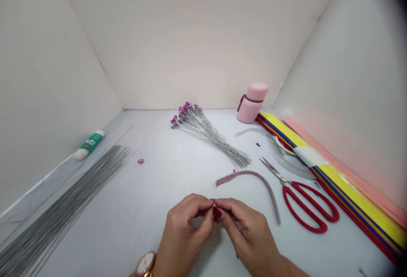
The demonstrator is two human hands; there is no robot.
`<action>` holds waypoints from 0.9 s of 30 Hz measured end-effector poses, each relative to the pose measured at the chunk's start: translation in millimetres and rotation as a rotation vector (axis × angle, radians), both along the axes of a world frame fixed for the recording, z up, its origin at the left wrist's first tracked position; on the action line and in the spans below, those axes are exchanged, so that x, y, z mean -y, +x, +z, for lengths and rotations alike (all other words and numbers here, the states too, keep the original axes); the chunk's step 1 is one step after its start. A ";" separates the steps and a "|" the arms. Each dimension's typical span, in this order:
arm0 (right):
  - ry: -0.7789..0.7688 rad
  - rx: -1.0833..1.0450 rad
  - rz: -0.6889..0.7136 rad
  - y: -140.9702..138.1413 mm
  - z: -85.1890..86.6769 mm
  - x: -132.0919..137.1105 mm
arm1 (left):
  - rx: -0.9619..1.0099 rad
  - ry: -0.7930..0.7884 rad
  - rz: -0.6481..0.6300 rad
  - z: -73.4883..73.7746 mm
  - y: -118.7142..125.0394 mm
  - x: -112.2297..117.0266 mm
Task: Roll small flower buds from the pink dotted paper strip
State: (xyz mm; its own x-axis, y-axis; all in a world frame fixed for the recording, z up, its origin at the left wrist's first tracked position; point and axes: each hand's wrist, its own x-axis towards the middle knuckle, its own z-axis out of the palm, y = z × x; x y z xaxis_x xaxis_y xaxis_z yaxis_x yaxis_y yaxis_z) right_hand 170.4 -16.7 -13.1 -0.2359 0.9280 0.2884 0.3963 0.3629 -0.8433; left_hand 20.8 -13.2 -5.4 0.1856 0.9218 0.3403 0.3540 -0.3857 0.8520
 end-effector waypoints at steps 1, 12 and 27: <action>-0.069 -0.053 -0.002 0.0 0.6 -0.2 | 0.067 -0.066 -0.025 1.3 -1.3 -0.2; -0.313 -0.177 -0.043 2.3 -1.1 -2.8 | 0.153 -0.127 -0.101 -0.9 -7.2 -2.2; -0.026 0.108 0.119 7.1 8.8 -5.3 | 0.018 0.003 -0.060 0.6 -4.5 -1.9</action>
State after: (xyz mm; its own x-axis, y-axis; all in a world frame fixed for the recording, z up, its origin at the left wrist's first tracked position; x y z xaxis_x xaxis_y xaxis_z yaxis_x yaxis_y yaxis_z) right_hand 177.5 -11.4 -4.3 -0.3727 0.8985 0.2319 0.4406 0.3913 -0.8079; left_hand 16.3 -11.3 -4.8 0.2345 0.9080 0.3471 0.3149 -0.4087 0.8566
